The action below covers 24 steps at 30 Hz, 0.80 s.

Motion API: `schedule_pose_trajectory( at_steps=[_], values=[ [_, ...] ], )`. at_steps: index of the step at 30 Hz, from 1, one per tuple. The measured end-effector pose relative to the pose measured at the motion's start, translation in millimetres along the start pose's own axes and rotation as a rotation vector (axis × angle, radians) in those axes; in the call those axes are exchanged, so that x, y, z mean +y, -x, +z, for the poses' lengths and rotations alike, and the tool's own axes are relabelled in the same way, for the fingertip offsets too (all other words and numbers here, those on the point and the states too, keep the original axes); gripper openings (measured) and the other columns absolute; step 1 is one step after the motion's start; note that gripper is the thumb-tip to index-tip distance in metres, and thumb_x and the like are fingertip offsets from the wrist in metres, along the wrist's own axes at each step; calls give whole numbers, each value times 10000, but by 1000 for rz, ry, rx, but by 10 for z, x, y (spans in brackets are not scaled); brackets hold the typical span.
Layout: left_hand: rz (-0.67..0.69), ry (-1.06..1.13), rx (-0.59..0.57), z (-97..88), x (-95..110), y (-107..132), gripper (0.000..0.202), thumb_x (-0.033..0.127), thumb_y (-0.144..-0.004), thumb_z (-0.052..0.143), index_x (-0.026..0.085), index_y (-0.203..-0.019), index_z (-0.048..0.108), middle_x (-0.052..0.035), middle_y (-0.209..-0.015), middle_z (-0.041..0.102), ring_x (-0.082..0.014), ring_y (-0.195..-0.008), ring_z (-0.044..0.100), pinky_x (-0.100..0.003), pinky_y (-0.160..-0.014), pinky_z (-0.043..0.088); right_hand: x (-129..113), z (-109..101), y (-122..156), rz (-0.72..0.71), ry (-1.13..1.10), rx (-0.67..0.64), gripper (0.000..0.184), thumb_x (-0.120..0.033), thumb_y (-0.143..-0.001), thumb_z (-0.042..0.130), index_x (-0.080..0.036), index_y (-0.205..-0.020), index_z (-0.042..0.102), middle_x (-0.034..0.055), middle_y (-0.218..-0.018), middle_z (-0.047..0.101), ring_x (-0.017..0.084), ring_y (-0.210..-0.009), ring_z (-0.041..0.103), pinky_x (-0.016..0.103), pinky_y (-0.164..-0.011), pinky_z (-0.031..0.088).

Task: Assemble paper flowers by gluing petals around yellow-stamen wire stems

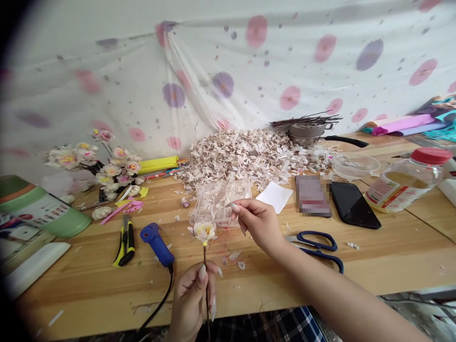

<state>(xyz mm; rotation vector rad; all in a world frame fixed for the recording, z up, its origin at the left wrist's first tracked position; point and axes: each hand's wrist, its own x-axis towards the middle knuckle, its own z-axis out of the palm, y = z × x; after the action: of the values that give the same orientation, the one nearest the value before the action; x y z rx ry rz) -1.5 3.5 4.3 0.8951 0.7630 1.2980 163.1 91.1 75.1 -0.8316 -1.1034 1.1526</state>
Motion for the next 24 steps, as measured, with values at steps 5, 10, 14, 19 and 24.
schedule_pose_trajectory(
  at_steps=[5,10,14,19,24],
  values=[
    [70,120,-282,42,-22,101,343,501,-891,616,193,-851,761,37,-407,502,-41,-309,389,-138,-357,292,-11,-33,-26,-15,51,38,367,-491,-711,785,-160,-626,651,-3,-536,621,36,-358,382,178,-330,279],
    [-35,-10,-302,81,132,266,469,618,-837,611,186,-747,770,-22,-439,514,-120,-399,488,-223,-423,358,20,-56,-10,-52,45,-1,370,-492,-726,780,-169,-646,617,3,-545,620,52,-365,401,185,-330,281],
    [-99,-166,-421,112,319,334,639,769,-769,542,188,-648,780,-80,-474,575,-153,-408,508,-272,-438,368,38,-53,1,-112,26,-37,376,-492,-826,699,-189,-659,553,-40,-508,530,52,-382,371,185,-358,260],
    [-149,-288,-255,129,373,422,689,857,-664,548,207,-536,738,-102,-459,614,-165,-382,513,-297,-407,409,46,-77,10,-143,-68,-107,425,-413,-918,612,-195,-591,450,-55,-507,407,62,-440,326,204,-405,229],
    [-174,-255,59,33,213,496,591,801,-443,760,213,-472,711,-64,-351,533,-164,-319,464,-303,-339,374,65,-91,46,-144,20,-214,455,-448,-916,607,-183,-568,480,-49,-481,417,60,-434,324,215,-418,244]
  ],
)
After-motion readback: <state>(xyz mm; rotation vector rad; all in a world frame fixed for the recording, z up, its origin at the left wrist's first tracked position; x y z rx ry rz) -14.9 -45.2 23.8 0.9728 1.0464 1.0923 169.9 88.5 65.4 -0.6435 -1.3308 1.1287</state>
